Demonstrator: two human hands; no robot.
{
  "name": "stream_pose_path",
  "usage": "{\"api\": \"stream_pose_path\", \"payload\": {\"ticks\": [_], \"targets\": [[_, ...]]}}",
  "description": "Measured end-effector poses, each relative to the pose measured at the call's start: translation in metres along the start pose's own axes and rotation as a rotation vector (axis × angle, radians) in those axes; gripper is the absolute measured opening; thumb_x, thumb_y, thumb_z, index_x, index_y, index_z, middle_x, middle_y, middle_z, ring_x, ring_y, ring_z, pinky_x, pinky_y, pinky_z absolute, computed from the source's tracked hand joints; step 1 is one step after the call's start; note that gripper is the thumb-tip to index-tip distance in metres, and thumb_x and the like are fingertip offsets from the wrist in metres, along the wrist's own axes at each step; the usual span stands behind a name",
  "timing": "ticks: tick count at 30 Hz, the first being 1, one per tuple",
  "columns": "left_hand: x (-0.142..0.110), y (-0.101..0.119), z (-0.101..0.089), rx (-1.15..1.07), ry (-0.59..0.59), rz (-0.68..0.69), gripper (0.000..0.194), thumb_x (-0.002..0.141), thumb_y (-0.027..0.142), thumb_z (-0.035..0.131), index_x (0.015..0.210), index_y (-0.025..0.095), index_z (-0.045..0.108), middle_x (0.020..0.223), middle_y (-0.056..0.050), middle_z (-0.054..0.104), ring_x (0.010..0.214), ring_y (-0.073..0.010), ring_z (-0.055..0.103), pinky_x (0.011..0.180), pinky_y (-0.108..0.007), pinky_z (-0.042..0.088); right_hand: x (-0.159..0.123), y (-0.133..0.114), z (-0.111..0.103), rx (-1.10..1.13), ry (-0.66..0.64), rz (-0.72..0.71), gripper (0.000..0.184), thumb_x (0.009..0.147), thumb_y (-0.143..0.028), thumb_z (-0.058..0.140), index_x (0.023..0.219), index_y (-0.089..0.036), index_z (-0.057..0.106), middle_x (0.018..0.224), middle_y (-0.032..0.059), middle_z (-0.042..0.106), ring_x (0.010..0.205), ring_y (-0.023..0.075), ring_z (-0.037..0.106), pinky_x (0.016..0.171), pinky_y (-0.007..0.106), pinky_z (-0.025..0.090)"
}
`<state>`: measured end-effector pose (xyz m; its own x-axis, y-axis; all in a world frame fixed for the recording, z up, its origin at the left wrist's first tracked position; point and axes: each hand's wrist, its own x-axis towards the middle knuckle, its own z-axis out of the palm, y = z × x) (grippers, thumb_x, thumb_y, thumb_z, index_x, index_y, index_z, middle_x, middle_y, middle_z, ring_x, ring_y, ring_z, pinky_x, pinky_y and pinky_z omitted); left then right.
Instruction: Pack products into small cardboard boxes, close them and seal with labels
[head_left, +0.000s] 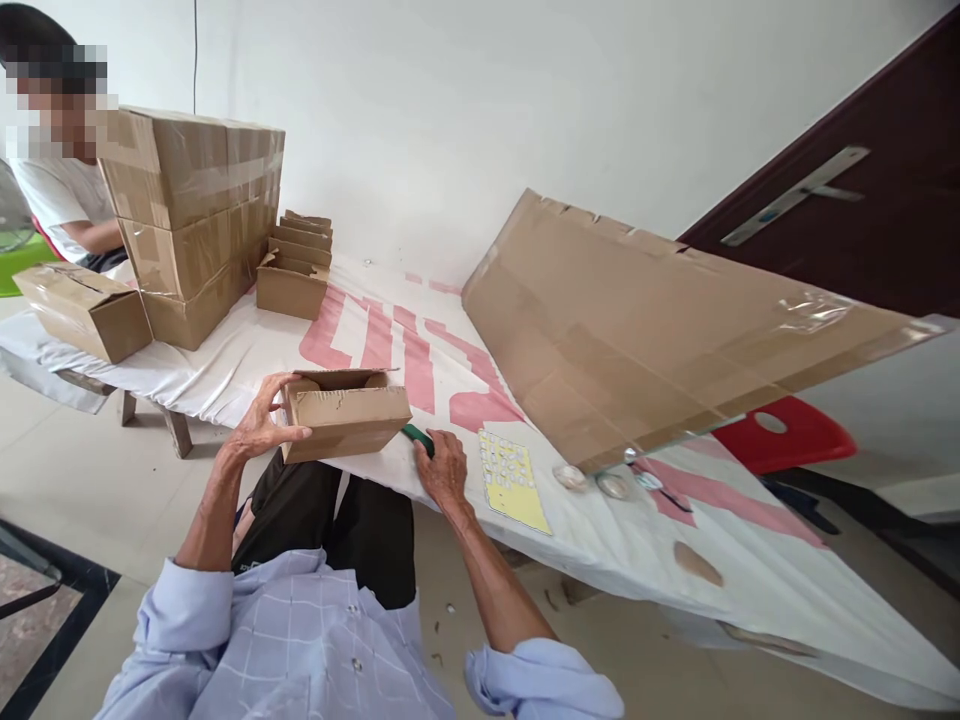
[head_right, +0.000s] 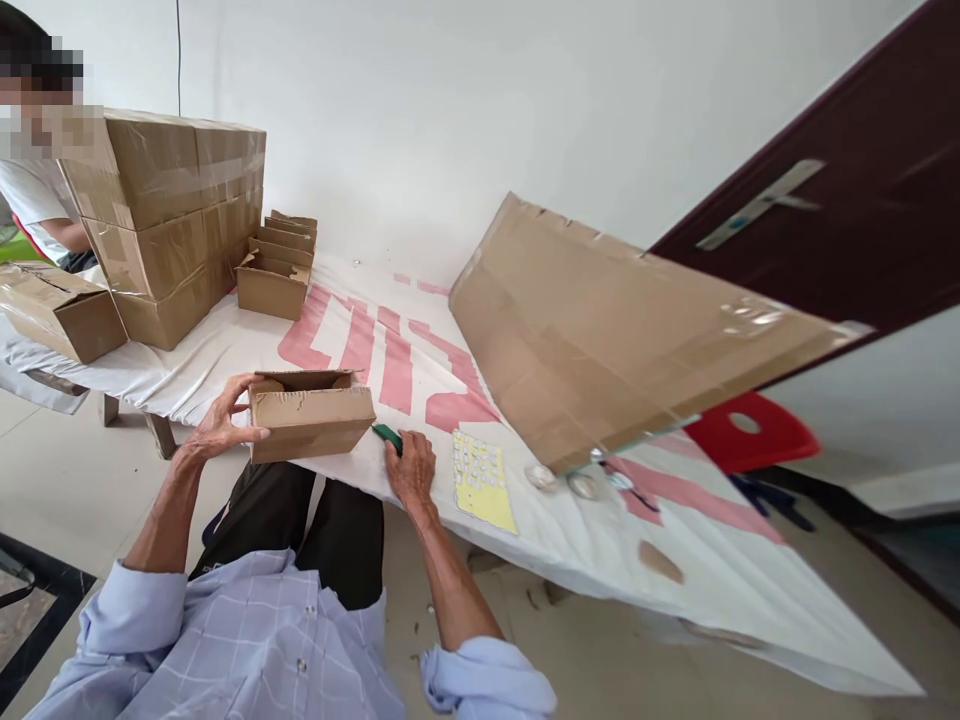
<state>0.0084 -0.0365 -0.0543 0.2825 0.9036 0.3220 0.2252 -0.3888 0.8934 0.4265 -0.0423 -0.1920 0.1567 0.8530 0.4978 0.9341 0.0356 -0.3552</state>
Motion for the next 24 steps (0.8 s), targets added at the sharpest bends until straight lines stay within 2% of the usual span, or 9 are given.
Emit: {"api": "stream_pose_path", "payload": {"ticks": [3,8,12,15,17,20,24], "targets": [[-0.001,0.003,0.003,0.043,-0.017,0.027,0.093,0.075,0.060,0.097,0.156,0.034,0.060,0.168,-0.014,0.047,0.158,-0.0417,0.050,0.120,-0.059,0.058,0.000,0.003,-0.001,-0.031,-0.048,0.018,0.036,0.103,-0.036,0.053,0.126,-0.018,0.074,0.122,0.0194,0.074,0.118,0.0353,0.060,0.102,0.048,0.050],[0.001,0.005,0.008,0.098,-0.007,0.033,0.097,0.070,0.062,0.100,0.152,0.027,0.064,0.163,-0.017,0.047,0.154,-0.0420,0.053,0.117,-0.057,0.061,-0.001,0.005,-0.005,-0.054,-0.110,0.040,0.035,0.103,-0.035,0.054,0.126,-0.016,0.074,0.121,0.0193,0.073,0.117,0.0352,0.060,0.098,0.046,0.051],[0.000,0.003,-0.006,0.100,-0.003,-0.003,0.084,0.069,0.058,0.099,0.141,0.027,0.070,0.164,-0.015,0.049,0.151,-0.0421,0.058,0.117,-0.060,0.061,-0.002,0.001,-0.011,-0.040,-0.117,0.034,0.034,0.103,-0.034,0.057,0.125,-0.017,0.075,0.120,0.0178,0.073,0.114,0.0339,0.061,0.099,0.046,0.052],[-0.001,0.001,-0.022,0.064,-0.018,-0.015,0.074,0.069,0.056,0.099,0.133,0.029,0.074,0.172,-0.014,0.046,0.154,-0.0431,0.057,0.119,-0.061,0.060,0.002,-0.006,-0.017,0.016,-0.096,0.050,0.035,0.102,-0.036,0.058,0.126,-0.018,0.076,0.120,0.0180,0.074,0.116,0.0347,0.062,0.103,0.048,0.053],[-0.001,0.002,-0.029,0.039,-0.033,-0.015,0.071,0.069,0.057,0.099,0.130,0.029,0.076,0.180,-0.014,0.040,0.159,-0.0447,0.053,0.121,-0.063,0.058,0.009,-0.015,-0.024,0.115,-0.062,0.059,0.038,0.103,-0.041,0.057,0.126,-0.018,0.077,0.120,0.0191,0.075,0.120,0.0357,0.064,0.107,0.051,0.054],[0.000,0.005,-0.032,0.027,-0.064,-0.021,0.071,0.069,0.058,0.100,0.130,0.030,0.077,0.186,-0.014,0.033,0.161,-0.0465,0.050,0.124,-0.067,0.054,0.028,-0.037,-0.039,0.384,-0.017,0.061,0.049,0.106,-0.057,0.056,0.124,-0.017,0.079,0.125,0.0200,0.076,0.122,0.0357,0.069,0.108,0.053,0.057],[0.003,0.009,-0.031,0.057,-0.068,-0.026,0.078,0.066,0.060,0.102,0.135,0.032,0.077,0.182,-0.014,0.039,0.161,-0.0467,0.050,0.121,-0.065,0.058,0.057,-0.079,-0.065,0.711,-0.104,-0.004,0.056,0.106,-0.070,0.061,0.125,-0.022,0.082,0.132,0.0155,0.077,0.123,0.0315,0.073,0.100,0.046,0.062]]}}
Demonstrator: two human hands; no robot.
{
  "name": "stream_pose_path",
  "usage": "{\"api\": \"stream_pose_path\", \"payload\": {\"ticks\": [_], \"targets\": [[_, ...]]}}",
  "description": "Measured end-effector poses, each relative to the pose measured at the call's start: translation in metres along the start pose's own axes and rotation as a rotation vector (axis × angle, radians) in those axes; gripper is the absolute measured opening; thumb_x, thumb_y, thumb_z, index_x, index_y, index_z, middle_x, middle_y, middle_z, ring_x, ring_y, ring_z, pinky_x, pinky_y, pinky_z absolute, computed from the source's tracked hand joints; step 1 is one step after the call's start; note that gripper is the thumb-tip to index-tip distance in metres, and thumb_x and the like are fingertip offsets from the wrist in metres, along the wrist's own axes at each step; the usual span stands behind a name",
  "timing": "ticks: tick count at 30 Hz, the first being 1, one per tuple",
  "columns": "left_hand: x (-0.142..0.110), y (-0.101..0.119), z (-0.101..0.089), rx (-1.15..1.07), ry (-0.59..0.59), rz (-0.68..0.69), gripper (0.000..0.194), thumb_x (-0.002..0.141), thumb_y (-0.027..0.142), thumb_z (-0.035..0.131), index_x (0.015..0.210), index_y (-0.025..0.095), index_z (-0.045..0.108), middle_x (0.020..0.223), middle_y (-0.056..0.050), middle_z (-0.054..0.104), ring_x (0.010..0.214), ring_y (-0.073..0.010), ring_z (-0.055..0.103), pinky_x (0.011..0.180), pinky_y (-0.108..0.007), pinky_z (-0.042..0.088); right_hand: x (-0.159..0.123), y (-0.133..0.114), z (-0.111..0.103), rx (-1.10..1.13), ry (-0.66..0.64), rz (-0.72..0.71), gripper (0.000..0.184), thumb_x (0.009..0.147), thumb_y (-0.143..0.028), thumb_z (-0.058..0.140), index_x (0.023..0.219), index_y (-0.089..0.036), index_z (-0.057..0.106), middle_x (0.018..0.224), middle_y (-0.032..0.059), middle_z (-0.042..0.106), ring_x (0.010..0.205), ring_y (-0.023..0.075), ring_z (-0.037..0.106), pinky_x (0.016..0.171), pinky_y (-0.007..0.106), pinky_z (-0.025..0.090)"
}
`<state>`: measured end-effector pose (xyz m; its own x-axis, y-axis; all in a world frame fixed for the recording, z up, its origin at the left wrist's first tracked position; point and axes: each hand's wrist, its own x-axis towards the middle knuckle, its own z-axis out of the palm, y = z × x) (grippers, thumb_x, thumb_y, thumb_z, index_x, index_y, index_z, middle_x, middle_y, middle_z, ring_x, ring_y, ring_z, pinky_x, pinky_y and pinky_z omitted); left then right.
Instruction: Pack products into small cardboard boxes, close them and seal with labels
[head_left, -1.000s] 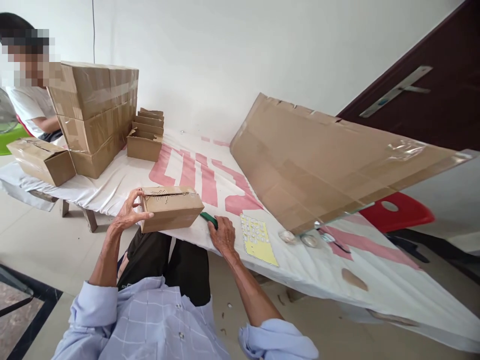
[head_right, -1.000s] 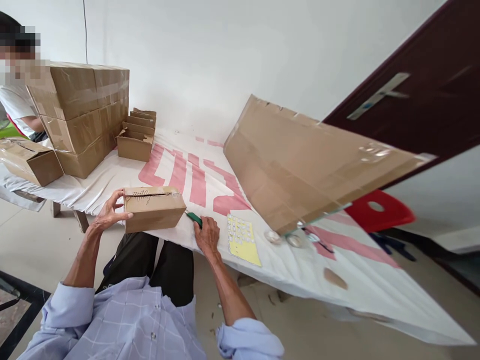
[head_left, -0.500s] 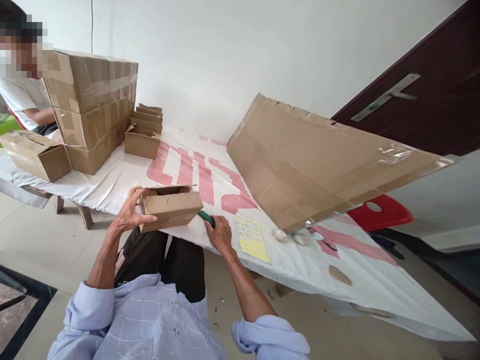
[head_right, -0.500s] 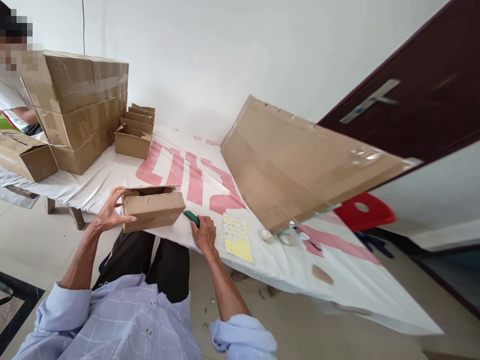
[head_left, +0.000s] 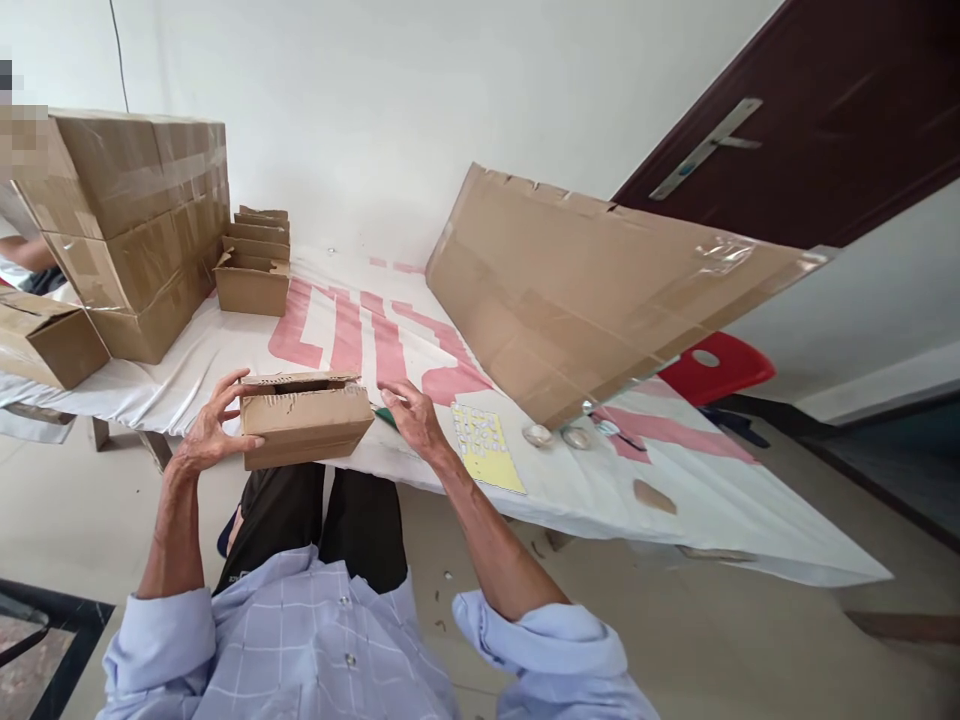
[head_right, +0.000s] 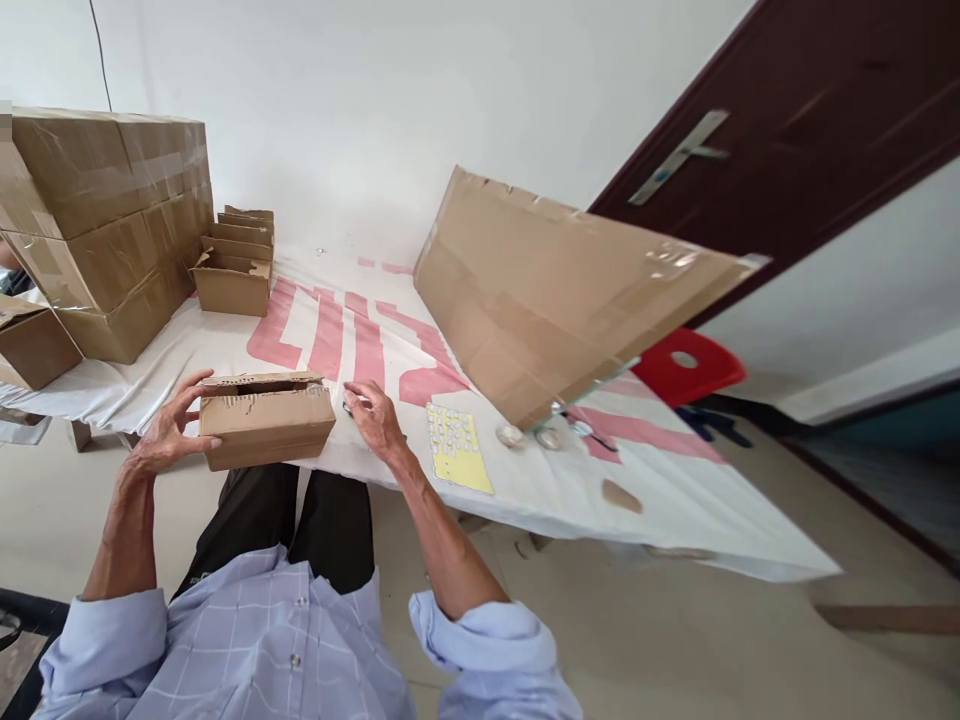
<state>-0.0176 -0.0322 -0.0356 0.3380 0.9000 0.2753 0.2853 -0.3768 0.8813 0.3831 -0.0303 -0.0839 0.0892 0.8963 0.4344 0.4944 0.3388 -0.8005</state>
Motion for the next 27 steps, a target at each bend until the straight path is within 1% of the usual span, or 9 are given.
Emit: {"api": "stream_pose_path", "payload": {"ticks": [3,5,8,10,14,19,23,25,27], "targets": [[0.001,0.000,0.000,0.015,-0.003,0.009,0.084,0.065,0.060,0.102,0.139,0.033,0.074,0.179,-0.015,0.042,0.160,-0.0469,0.051,0.118,-0.064,0.061,0.014,-0.031,0.003,0.069,-0.145,-0.046,0.053,0.104,-0.069,0.066,0.125,-0.023,0.083,0.134,0.0137,0.076,0.124,0.0294,0.073,0.099,0.043,0.063],[0.001,0.000,-0.001,0.022,-0.007,0.016,0.088,0.065,0.061,0.101,0.143,0.033,0.072,0.176,-0.015,0.044,0.159,-0.0467,0.052,0.116,-0.064,0.061,0.018,-0.045,0.004,0.067,-0.209,-0.060,0.049,0.103,-0.065,0.070,0.123,-0.022,0.084,0.135,0.0135,0.075,0.125,0.0283,0.073,0.098,0.042,0.063],[0.001,-0.001,-0.001,0.033,-0.006,0.025,0.092,0.068,0.061,0.099,0.149,0.035,0.067,0.173,-0.015,0.046,0.160,-0.0458,0.051,0.115,-0.063,0.062,0.020,-0.055,0.003,0.060,-0.256,-0.082,0.040,0.101,-0.057,0.073,0.117,-0.022,0.084,0.132,0.0127,0.075,0.123,0.0264,0.072,0.096,0.040,0.062],[0.001,-0.001,-0.002,0.037,-0.013,0.029,0.093,0.069,0.061,0.099,0.151,0.034,0.065,0.173,-0.016,0.045,0.160,-0.0453,0.051,0.116,-0.063,0.062,0.021,-0.059,0.001,0.060,-0.271,-0.098,0.034,0.100,-0.052,0.074,0.111,-0.022,0.084,0.127,0.0111,0.076,0.118,0.0251,0.072,0.094,0.039,0.061],[0.001,0.000,-0.003,0.049,-0.019,0.032,0.096,0.067,0.062,0.100,0.152,0.033,0.065,0.173,-0.016,0.045,0.158,-0.0454,0.053,0.116,-0.062,0.062,0.023,-0.064,-0.002,0.060,-0.257,-0.100,0.024,0.096,-0.046,0.074,0.101,-0.023,0.081,0.114,0.0073,0.079,0.108,0.0234,0.072,0.090,0.037,0.059],[0.003,0.003,-0.002,0.074,-0.012,0.021,0.097,0.067,0.068,0.098,0.152,0.034,0.065,0.171,-0.015,0.046,0.157,-0.0453,0.054,0.114,-0.060,0.064,0.028,-0.067,0.000,0.060,-0.218,-0.118,0.017,0.095,-0.038,0.072,0.100,-0.024,0.082,0.107,0.0050,0.081,0.099,0.0225,0.072,0.092,0.039,0.059],[0.005,0.007,0.004,0.100,0.021,0.018,0.087,0.073,0.075,0.092,0.146,0.034,0.069,0.167,-0.014,0.048,0.154,-0.0438,0.056,0.114,-0.060,0.064,0.031,-0.063,0.005,-0.022,-0.136,-0.232,0.010,0.097,-0.033,0.074,0.093,-0.027,0.081,0.105,0.0056,0.081,0.105,0.0258,0.072,0.099,0.044,0.059],[0.006,0.009,0.008,0.107,0.048,0.010,0.083,0.076,0.079,0.088,0.142,0.033,0.071,0.166,-0.013,0.049,0.153,-0.0435,0.057,0.115,-0.060,0.063,0.031,-0.061,0.008,-0.090,-0.089,-0.302,0.011,0.100,-0.031,0.074,0.092,-0.028,0.082,0.104,0.0063,0.080,0.108,0.0278,0.072,0.103,0.047,0.058],[0.007,0.009,0.011,0.115,0.063,0.001,0.082,0.077,0.082,0.085,0.141,0.033,0.072,0.166,-0.013,0.048,0.153,-0.0437,0.056,0.116,-0.060,0.062,0.031,-0.058,0.011,-0.159,-0.059,-0.350,0.015,0.103,-0.031,0.072,0.092,-0.029,0.082,0.103,0.0072,0.080,0.108,0.0290,0.071,0.104,0.049,0.059]]}}
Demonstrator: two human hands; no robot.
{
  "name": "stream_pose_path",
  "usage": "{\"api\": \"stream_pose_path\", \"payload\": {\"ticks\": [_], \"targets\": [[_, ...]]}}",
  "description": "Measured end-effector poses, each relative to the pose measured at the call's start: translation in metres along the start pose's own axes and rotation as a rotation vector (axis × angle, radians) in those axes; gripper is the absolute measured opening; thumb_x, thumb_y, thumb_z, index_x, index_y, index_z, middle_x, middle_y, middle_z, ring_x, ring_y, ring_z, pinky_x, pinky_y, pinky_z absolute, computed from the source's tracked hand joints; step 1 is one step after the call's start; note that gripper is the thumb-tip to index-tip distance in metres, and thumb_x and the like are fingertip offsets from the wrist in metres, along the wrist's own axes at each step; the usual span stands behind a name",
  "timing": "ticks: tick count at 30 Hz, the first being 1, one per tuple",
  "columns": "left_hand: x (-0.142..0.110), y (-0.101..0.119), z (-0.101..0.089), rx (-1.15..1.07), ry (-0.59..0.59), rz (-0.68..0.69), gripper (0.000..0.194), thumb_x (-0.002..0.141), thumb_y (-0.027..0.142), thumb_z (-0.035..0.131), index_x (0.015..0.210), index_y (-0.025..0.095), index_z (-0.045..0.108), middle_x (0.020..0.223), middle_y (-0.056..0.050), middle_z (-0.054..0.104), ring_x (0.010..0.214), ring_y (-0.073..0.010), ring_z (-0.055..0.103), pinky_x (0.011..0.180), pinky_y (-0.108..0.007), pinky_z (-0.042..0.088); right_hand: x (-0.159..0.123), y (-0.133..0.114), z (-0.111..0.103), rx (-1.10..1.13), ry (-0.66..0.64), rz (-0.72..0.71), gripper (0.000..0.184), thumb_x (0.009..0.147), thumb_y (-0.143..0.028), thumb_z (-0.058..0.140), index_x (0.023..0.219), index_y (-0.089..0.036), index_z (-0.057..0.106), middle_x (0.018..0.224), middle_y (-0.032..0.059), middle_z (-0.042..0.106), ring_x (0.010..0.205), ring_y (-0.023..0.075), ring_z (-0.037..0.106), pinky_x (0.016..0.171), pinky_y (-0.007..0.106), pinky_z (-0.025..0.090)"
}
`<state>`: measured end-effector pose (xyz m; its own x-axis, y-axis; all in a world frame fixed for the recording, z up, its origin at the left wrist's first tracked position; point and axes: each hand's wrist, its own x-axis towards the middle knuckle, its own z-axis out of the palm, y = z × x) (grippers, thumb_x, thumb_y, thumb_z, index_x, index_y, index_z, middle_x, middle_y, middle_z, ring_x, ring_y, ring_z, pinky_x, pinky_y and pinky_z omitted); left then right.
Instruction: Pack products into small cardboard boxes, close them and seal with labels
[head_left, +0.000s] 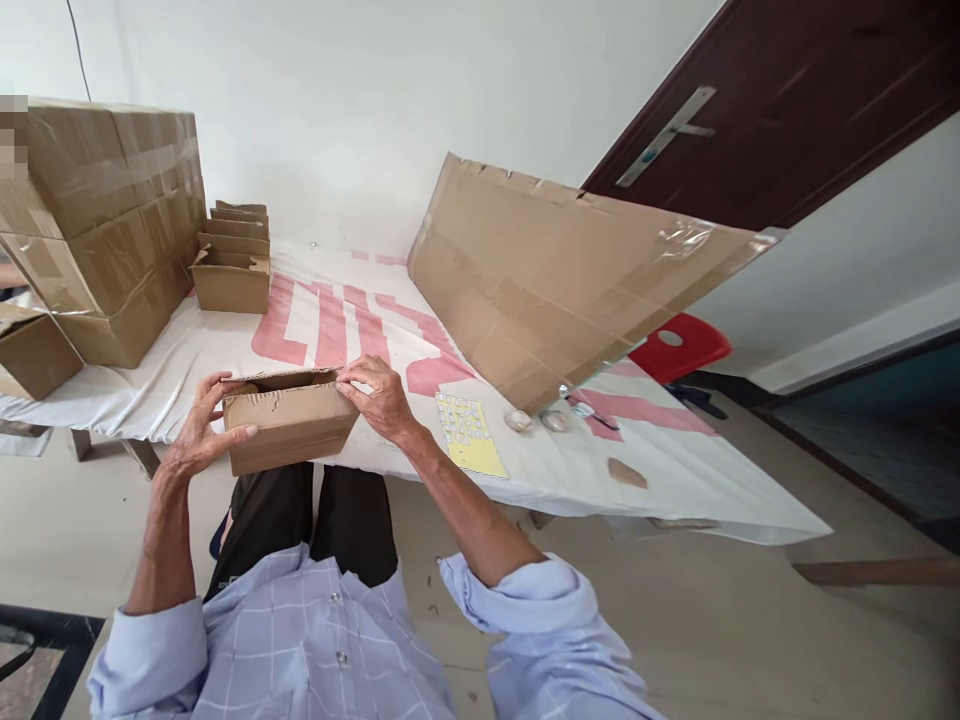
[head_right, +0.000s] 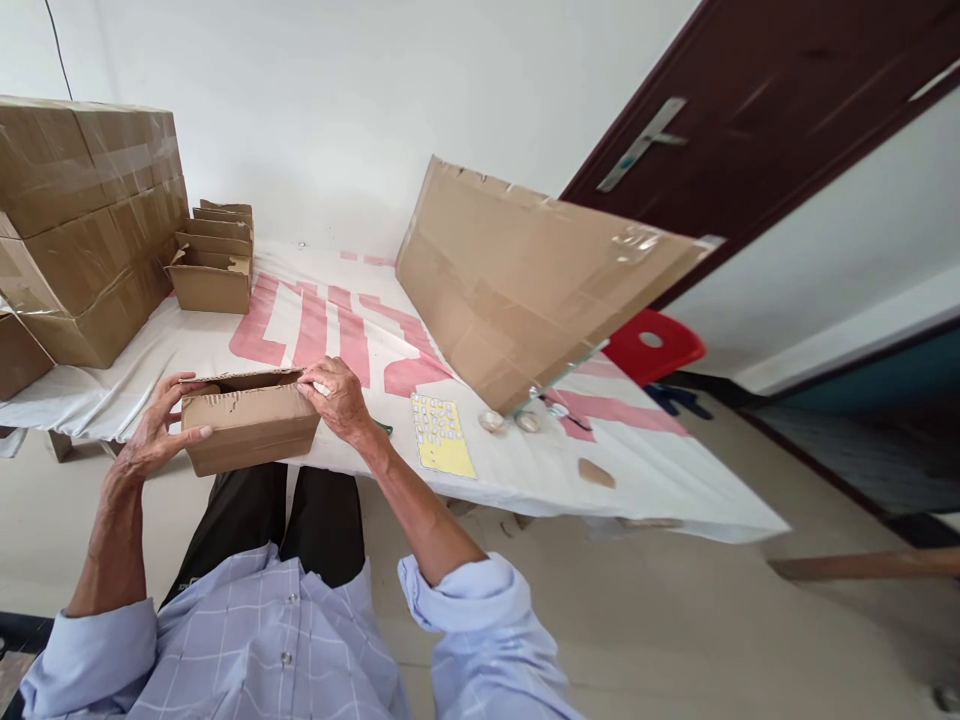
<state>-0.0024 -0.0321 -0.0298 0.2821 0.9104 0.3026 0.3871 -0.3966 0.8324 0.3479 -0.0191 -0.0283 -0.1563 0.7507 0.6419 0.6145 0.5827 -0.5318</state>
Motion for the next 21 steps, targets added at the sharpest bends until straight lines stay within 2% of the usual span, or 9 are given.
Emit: {"api": "stream_pose_path", "payload": {"ticks": [5,7,11,15,18,21], "targets": [[0.000,0.002,0.004,0.041,0.023,0.002,0.080,0.078,0.083,0.084,0.140,0.033,0.073,0.166,-0.013,0.048,0.155,-0.0439,0.054,0.115,-0.058,0.063,-0.010,0.003,0.010,-0.153,0.003,-0.068,0.035,0.114,-0.031,0.054,0.092,-0.028,0.082,0.106,0.0108,0.079,0.104,0.0282,0.072,0.097,0.046,0.061],[0.000,0.003,0.005,0.057,0.036,0.005,0.078,0.079,0.083,0.083,0.137,0.032,0.074,0.165,-0.013,0.049,0.154,-0.0434,0.054,0.113,-0.057,0.064,-0.017,0.004,0.014,-0.223,0.022,-0.075,0.038,0.116,-0.032,0.052,0.093,-0.027,0.082,0.108,0.0116,0.079,0.103,0.0276,0.073,0.093,0.043,0.060],[0.000,0.006,0.005,0.069,0.028,0.017,0.077,0.082,0.080,0.083,0.140,0.031,0.072,0.164,-0.012,0.050,0.152,-0.0422,0.056,0.112,-0.055,0.064,-0.026,0.004,0.020,-0.334,0.082,-0.099,0.037,0.117,-0.027,0.050,0.096,-0.027,0.081,0.106,0.0105,0.080,0.098,0.0251,0.072,0.087,0.039,0.058],[0.001,0.009,0.007,0.123,0.024,0.079,0.088,0.079,0.080,0.086,0.149,0.031,0.068,0.161,-0.014,0.052,0.151,-0.0417,0.057,0.114,-0.056,0.063,-0.024,0.005,0.021,-0.426,0.134,-0.238,0.035,0.116,-0.021,0.053,0.094,-0.025,0.079,0.101,0.0099,0.081,0.094,0.0244,0.071,0.087,0.039,0.058],[0.004,0.011,0.009,0.190,0.027,0.107,0.081,0.082,0.082,0.084,0.140,0.026,0.074,0.160,-0.016,0.051,0.152,-0.0422,0.055,0.119,-0.057,0.058,-0.022,0.006,0.020,-0.463,0.153,-0.313,0.030,0.114,-0.015,0.057,0.097,-0.023,0.079,0.102,0.0103,0.081,0.095,0.0236,0.072,0.087,0.038,0.059],[0.007,0.013,0.010,0.213,0.029,0.092,0.073,0.086,0.081,0.080,0.132,0.024,0.077,0.160,-0.016,0.051,0.149,-0.0409,0.058,0.114,-0.054,0.061,-0.023,0.009,0.020,-0.481,0.175,-0.370,0.025,0.112,-0.013,0.060,0.101,-0.022,0.080,0.105,0.0106,0.082,0.097,0.0229,0.075,0.084,0.035,0.059]]}}
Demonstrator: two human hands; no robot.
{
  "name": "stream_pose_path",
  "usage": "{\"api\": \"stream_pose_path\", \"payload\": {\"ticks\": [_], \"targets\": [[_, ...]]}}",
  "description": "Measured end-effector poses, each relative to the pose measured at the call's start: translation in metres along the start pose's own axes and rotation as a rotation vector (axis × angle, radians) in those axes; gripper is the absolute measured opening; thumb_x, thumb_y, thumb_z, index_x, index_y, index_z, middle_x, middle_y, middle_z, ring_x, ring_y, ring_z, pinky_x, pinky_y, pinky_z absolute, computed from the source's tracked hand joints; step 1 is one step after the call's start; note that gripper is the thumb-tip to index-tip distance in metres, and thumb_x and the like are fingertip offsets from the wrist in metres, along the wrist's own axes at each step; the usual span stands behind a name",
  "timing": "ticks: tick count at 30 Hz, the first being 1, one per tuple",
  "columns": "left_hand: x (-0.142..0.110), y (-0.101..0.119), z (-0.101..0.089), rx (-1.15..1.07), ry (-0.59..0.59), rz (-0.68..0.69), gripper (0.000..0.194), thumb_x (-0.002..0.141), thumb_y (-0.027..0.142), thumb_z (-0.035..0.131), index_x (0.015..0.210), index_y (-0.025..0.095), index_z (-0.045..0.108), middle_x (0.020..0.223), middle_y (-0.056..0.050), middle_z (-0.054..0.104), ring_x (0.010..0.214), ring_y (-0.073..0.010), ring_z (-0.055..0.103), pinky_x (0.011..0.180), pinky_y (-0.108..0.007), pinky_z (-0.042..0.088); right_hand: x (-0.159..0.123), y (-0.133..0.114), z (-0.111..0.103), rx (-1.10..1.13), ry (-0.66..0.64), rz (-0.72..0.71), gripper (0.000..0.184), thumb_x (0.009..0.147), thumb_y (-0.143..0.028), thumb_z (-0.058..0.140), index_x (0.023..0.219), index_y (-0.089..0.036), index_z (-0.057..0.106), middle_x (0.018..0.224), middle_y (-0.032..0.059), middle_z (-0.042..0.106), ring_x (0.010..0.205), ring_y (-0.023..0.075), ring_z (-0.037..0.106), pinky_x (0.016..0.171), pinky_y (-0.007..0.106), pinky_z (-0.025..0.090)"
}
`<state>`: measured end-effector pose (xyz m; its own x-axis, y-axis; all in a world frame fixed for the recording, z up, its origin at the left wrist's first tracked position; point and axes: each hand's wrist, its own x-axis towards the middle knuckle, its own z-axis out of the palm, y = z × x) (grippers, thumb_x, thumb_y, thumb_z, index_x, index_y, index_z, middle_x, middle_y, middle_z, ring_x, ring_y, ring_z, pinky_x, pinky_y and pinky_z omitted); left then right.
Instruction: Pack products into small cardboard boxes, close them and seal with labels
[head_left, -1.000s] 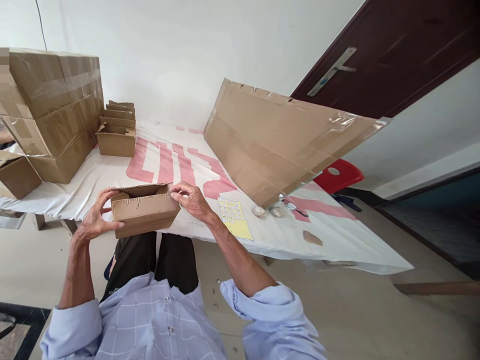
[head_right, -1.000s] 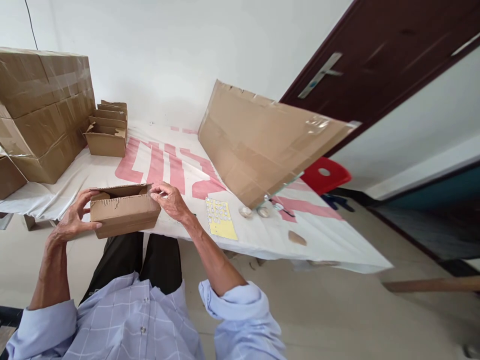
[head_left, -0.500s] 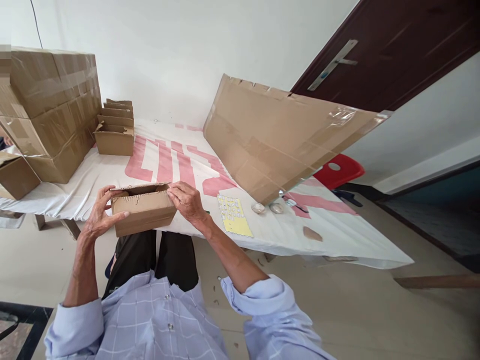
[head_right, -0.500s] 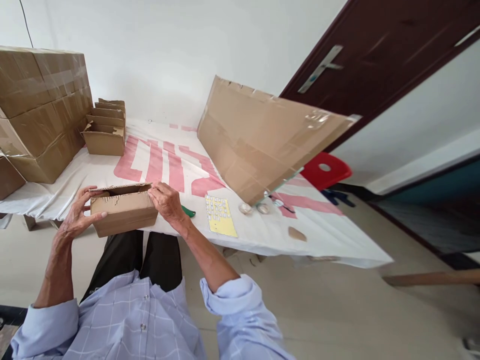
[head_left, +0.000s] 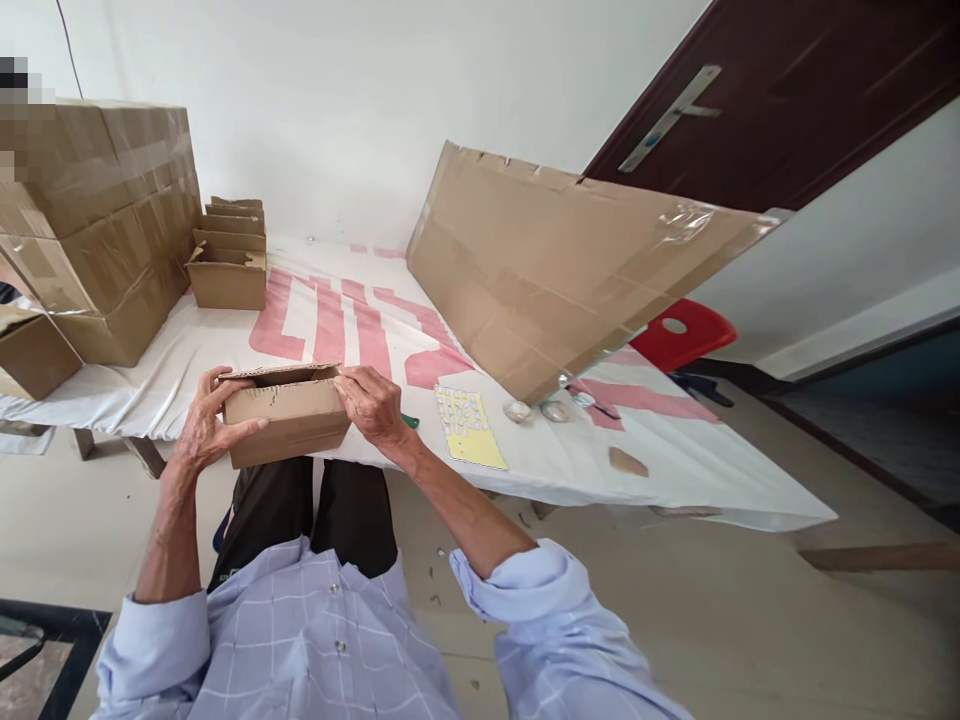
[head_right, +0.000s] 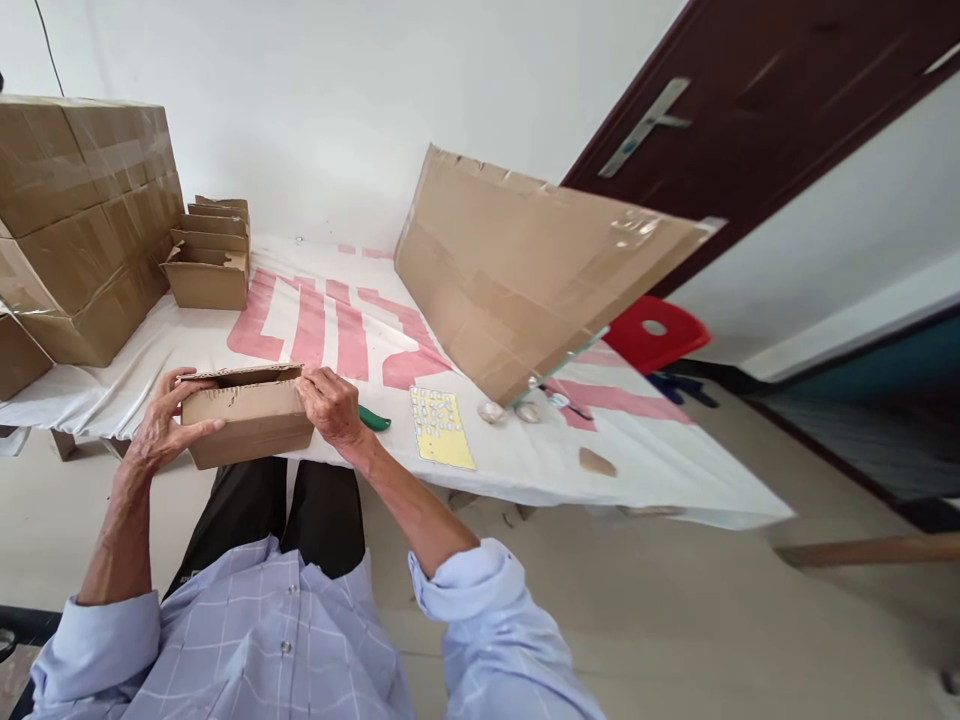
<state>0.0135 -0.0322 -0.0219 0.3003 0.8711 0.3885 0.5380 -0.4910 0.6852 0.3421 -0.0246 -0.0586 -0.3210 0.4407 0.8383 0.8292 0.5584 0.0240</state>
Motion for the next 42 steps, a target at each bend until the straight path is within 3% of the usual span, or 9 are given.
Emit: {"api": "stream_pose_path", "payload": {"ticks": [5,8,11,15,19,25,35,38,42], "targets": [[0.004,-0.001,-0.003,0.048,-0.011,-0.001,0.069,0.088,0.080,0.077,0.129,0.024,0.078,0.159,-0.016,0.053,0.144,-0.0385,0.061,0.108,-0.050,0.064,-0.003,0.002,0.002,-0.055,0.065,-0.035,0.028,0.114,-0.014,0.057,0.103,-0.021,0.081,0.104,0.0102,0.083,0.092,0.0218,0.075,0.079,0.034,0.058],[0.004,0.005,-0.008,0.128,-0.013,0.019,0.066,0.090,0.077,0.077,0.131,0.025,0.078,0.159,-0.015,0.056,0.145,-0.0387,0.061,0.119,-0.054,0.057,-0.002,0.002,0.004,-0.006,0.027,0.009,0.028,0.114,-0.014,0.057,0.103,-0.022,0.081,0.104,0.0104,0.082,0.095,0.0226,0.074,0.082,0.035,0.058],[0.007,0.025,-0.006,0.358,0.016,0.023,0.062,0.089,0.067,0.084,0.136,0.027,0.077,0.168,-0.018,0.052,0.155,-0.0459,0.052,0.123,-0.065,0.050,0.004,0.002,0.005,0.000,-0.002,0.040,0.032,0.114,-0.013,0.055,0.096,-0.022,0.079,0.102,0.0094,0.080,0.095,0.0221,0.071,0.084,0.035,0.057],[0.024,0.065,0.020,0.626,-0.003,0.151,0.050,0.087,0.048,0.092,0.131,0.026,0.078,0.175,-0.021,0.048,0.166,-0.0523,0.037,0.124,-0.074,0.040,0.012,0.000,0.004,0.001,-0.072,0.066,0.033,0.115,-0.015,0.054,0.091,-0.022,0.076,0.100,0.0092,0.077,0.093,0.0226,0.068,0.083,0.035,0.054],[0.044,0.086,0.054,0.647,-0.159,0.245,0.036,0.095,0.044,0.085,0.124,0.025,0.078,0.172,-0.022,0.053,0.158,-0.0477,0.049,0.122,-0.070,0.042,0.013,0.001,0.002,-0.004,-0.111,0.047,0.034,0.117,-0.018,0.053,0.093,-0.023,0.076,0.099,0.0089,0.077,0.093,0.0229,0.068,0.084,0.035,0.054],[0.052,0.082,0.064,0.631,-0.215,0.227,0.037,0.104,0.048,0.072,0.133,0.025,0.075,0.157,-0.020,0.062,0.138,-0.0423,0.062,0.116,-0.064,0.043,0.004,0.007,0.003,-0.012,-0.018,0.015,0.032,0.117,-0.016,0.054,0.100,-0.022,0.080,0.102,0.0088,0.081,0.095,0.0219,0.072,0.083,0.034,0.057],[0.059,0.081,0.062,0.657,-0.254,0.222,0.039,0.105,0.048,0.071,0.136,0.025,0.074,0.151,-0.017,0.066,0.136,-0.0406,0.062,0.112,-0.060,0.045,-0.001,0.004,0.001,-0.040,0.036,-0.024,0.027,0.112,-0.009,0.061,0.101,-0.019,0.082,0.100,0.0094,0.084,0.090,0.0203,0.073,0.080,0.032,0.055],[0.064,0.080,0.063,0.668,-0.248,0.195,0.037,0.106,0.047,0.068,0.134,0.024,0.076,0.151,-0.018,0.066,0.137,-0.0414,0.061,0.112,-0.062,0.045,-0.004,-0.013,-0.003,-0.006,0.031,-0.045,0.022,0.110,-0.008,0.065,0.102,-0.019,0.082,0.100,0.0102,0.084,0.092,0.0205,0.075,0.080,0.033,0.056],[0.073,0.076,0.061,0.682,-0.218,0.141,0.034,0.107,0.046,0.064,0.125,0.021,0.080,0.149,-0.021,0.065,0.135,-0.0434,0.061,0.112,-0.065,0.045,-0.013,-0.059,-0.010,0.171,-0.073,-0.035,0.021,0.111,-0.015,0.066,0.102,-0.025,0.082,0.101,0.0073,0.083,0.096,0.0209,0.077,0.087,0.035,0.062]]}}
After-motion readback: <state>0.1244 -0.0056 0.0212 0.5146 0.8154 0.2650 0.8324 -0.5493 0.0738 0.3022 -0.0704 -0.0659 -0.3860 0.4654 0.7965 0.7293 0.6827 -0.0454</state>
